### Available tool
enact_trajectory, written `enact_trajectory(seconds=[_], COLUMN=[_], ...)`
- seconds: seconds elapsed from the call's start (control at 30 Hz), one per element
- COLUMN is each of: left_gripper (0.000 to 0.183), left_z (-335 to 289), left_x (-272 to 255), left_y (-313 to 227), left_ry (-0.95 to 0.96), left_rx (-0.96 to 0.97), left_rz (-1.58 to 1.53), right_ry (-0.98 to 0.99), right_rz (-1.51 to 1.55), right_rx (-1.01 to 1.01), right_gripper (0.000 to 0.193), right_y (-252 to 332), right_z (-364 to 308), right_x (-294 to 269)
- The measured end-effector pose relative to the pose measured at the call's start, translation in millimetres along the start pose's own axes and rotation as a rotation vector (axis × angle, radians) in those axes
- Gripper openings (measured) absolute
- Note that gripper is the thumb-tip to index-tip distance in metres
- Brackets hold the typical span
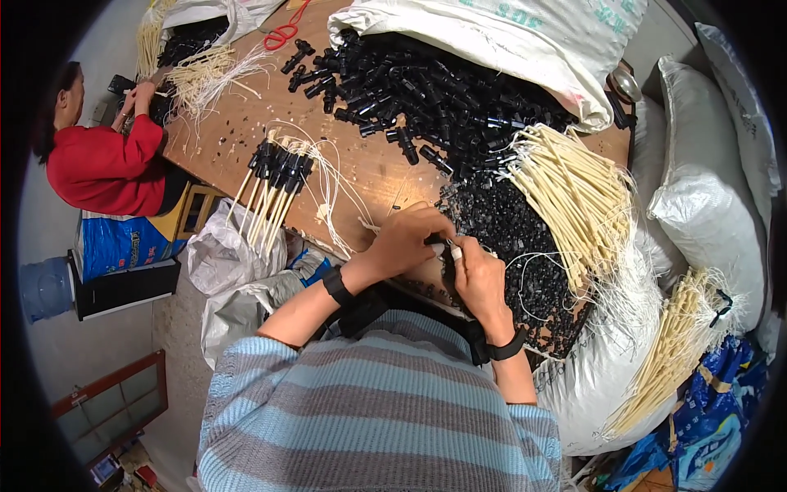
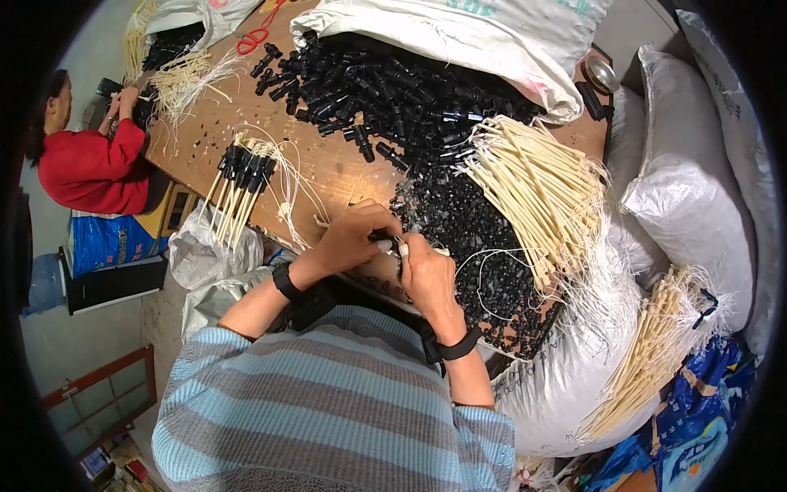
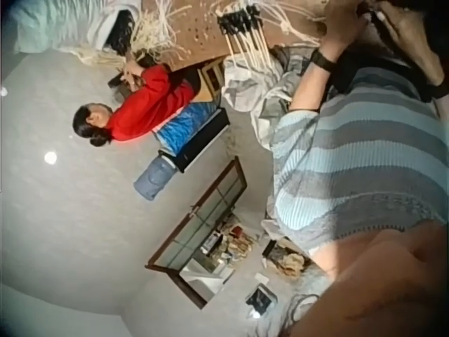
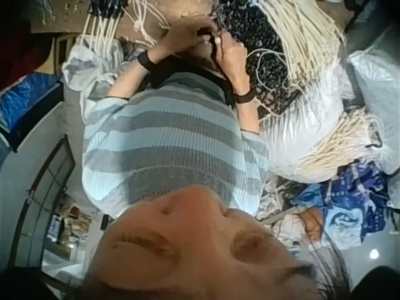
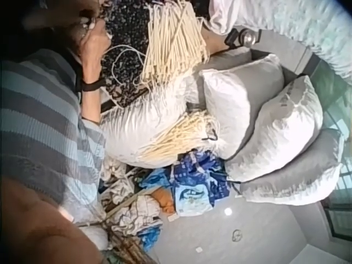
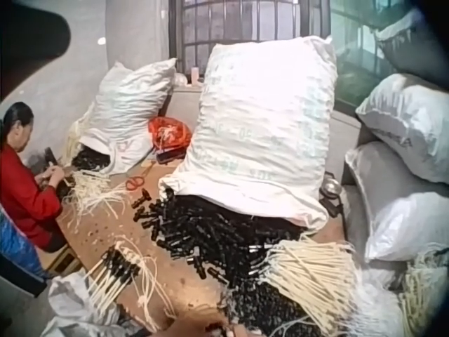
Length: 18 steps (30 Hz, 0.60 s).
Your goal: The person assembles components by hand, threading a white cord through a black plastic connector and then inserting a long white rod into it. They repeat this process multiple times, placing each completed assembly into a pile on the table.
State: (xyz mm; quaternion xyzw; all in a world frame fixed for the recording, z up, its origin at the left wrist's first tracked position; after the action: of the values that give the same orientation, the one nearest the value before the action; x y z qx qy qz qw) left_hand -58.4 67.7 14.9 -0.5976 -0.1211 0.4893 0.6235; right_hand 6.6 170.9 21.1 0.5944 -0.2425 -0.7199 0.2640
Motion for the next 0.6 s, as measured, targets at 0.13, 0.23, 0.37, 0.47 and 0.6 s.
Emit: enact_trajectory(seconds=[0.13,0.23,0.37,0.47,0.6], left_gripper=[0.019,0.018,0.02,0.024,0.026], left_z=[0,-3,-5,-1,7], left_x=[-5,-8,-12,-53,-41], left_y=[4,-12,-4,34,37], left_ry=[-0.001,0.006,0.017,-0.158,-0.028], left_rx=[-0.048,0.156,0.181,-0.03,0.014], left_rz=[-0.104,-0.077,-0.075,0.242,0.382], right_ry=[-0.095,0.016,-0.003,-0.049,-0.08], right_rz=[0.166,0.306,0.276,0.339,0.35], right_rx=[-0.041,0.002,0.22,0.446,0.413], right_gripper=[0.009,0.011,0.01,0.009,0.01], right_y=[7,1,-18,-46,-60], right_z=[1,-1,-6,-15,-14], right_x=[-9,1,7,4,8])
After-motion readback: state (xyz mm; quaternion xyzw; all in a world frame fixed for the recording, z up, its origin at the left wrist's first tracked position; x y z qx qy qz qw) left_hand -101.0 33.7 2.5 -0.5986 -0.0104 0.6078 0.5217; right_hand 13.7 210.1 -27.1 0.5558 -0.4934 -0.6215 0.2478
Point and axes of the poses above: each hand's wrist, its own z-axis towards the middle knuckle, its own x-axis out of the palm, y = z × x, the point moved 9 cm from there along z, towards the middle knuckle, and after that the axes turned 2 degrees about -y, right-handed, at the moved point
